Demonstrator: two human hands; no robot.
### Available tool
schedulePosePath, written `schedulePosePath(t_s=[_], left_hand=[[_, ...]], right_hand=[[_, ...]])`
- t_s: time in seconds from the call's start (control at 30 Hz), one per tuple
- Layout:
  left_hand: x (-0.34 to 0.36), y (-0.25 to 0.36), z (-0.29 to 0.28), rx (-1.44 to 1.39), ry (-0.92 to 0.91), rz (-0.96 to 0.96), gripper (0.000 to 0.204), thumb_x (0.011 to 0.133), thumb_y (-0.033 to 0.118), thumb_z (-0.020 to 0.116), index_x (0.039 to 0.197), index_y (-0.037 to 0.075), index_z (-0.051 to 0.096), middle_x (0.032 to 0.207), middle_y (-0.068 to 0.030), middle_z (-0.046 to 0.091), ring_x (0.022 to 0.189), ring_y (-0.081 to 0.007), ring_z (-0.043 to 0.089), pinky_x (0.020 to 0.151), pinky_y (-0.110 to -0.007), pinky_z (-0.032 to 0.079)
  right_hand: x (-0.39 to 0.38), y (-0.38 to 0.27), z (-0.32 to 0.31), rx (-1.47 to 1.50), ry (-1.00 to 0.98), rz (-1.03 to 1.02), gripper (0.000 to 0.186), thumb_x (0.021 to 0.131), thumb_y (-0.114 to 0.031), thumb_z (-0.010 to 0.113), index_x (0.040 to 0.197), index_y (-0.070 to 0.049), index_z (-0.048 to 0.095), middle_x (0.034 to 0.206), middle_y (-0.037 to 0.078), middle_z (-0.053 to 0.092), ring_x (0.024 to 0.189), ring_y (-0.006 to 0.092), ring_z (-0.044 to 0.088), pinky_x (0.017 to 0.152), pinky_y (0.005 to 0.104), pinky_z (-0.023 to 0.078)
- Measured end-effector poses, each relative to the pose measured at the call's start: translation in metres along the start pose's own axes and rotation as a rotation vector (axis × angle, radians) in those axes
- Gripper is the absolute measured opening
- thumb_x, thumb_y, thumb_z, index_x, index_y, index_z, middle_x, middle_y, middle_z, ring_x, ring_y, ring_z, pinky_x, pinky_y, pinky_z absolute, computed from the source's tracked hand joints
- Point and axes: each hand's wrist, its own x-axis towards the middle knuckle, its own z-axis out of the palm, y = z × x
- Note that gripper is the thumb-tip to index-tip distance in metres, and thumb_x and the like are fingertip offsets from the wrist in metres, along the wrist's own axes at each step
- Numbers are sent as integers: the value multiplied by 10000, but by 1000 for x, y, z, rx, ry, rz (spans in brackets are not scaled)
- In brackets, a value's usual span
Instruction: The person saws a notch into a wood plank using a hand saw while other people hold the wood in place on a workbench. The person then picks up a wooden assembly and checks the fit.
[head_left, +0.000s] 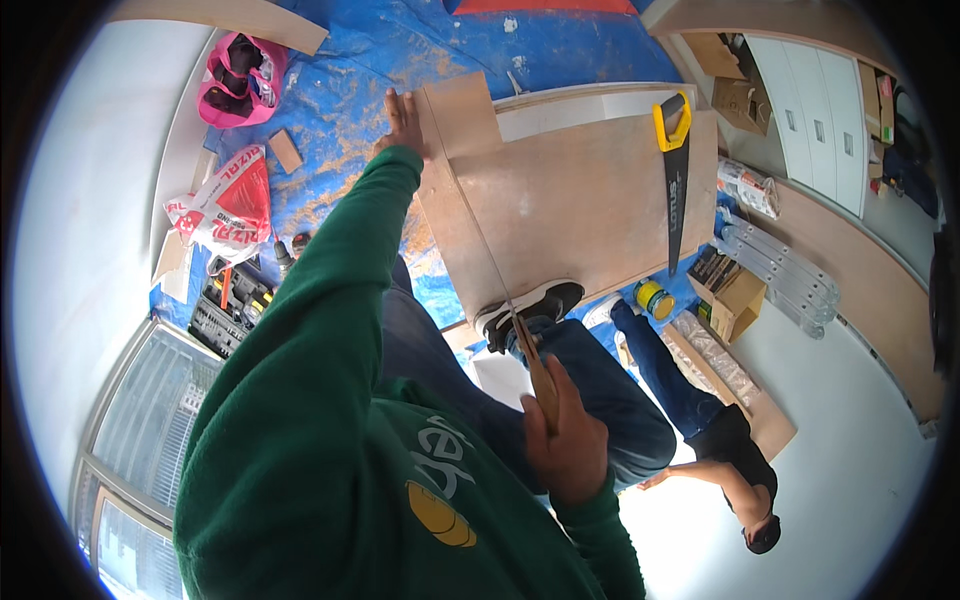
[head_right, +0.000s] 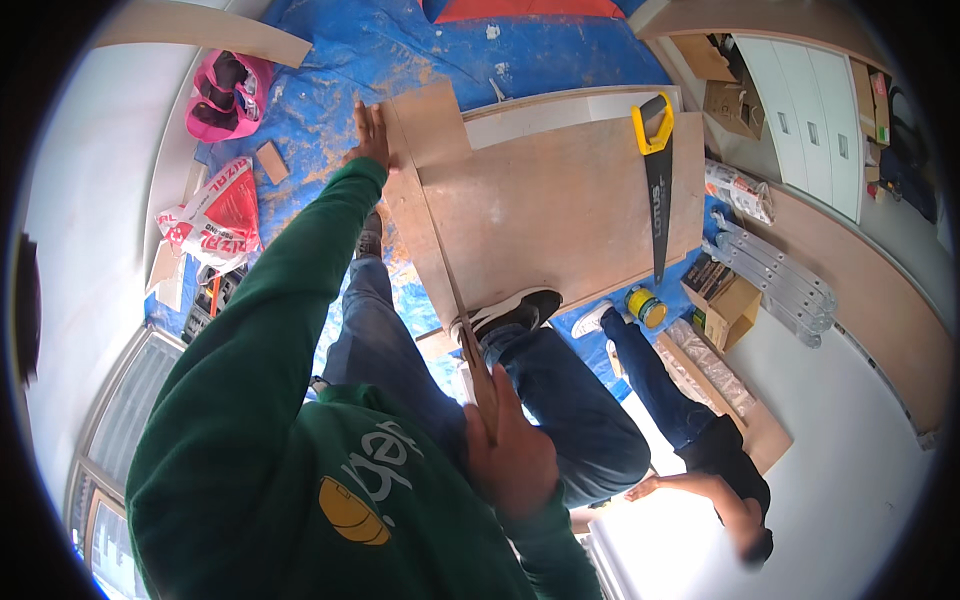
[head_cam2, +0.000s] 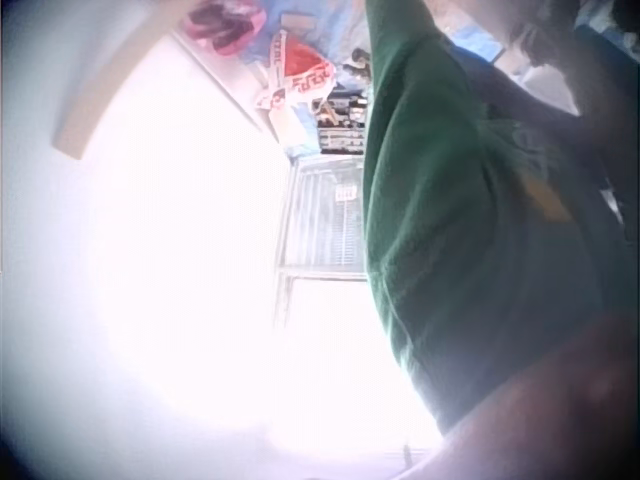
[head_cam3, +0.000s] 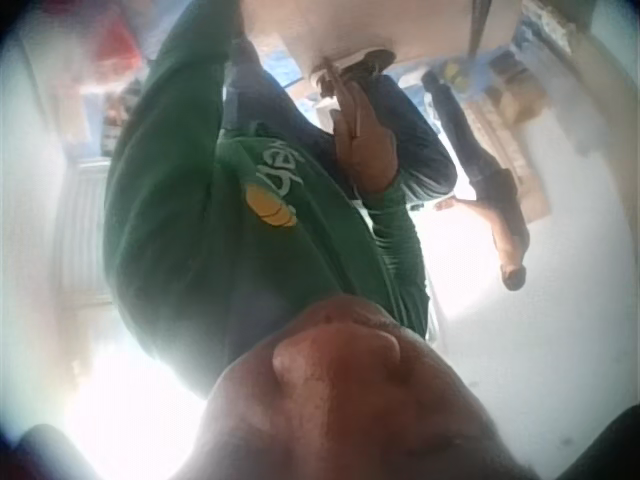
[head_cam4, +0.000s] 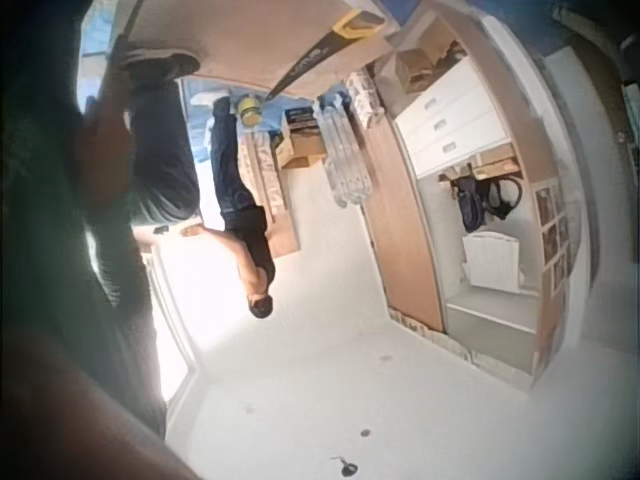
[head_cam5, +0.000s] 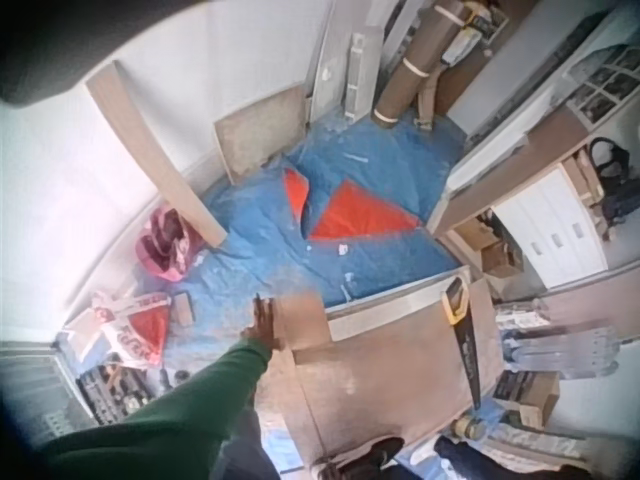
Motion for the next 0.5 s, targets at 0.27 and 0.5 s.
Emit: schedulePosePath(t_s=[0.27,0.5], left_hand=[[14,9,19,36,-8,72,1347,768,318,863,1654,226,-148,1670,-177,-327,1197,-481,660,914,-560,585],[-13,-16,29,39,-47,36,1359,770,323,867,1648,243,-168,1673,-174,-318,1216,-481,648,943,-579,577]], right_hand=[[104,31,49,7,42,-181,477,1029,-285,603,1395,10,519,852,238,719,705,441,702,616,492,567],[8,-4,-12,8,-157,71,533,1021,-268,605,1465,-7,470,1175,262,701,797,434,727,648,487,586]])
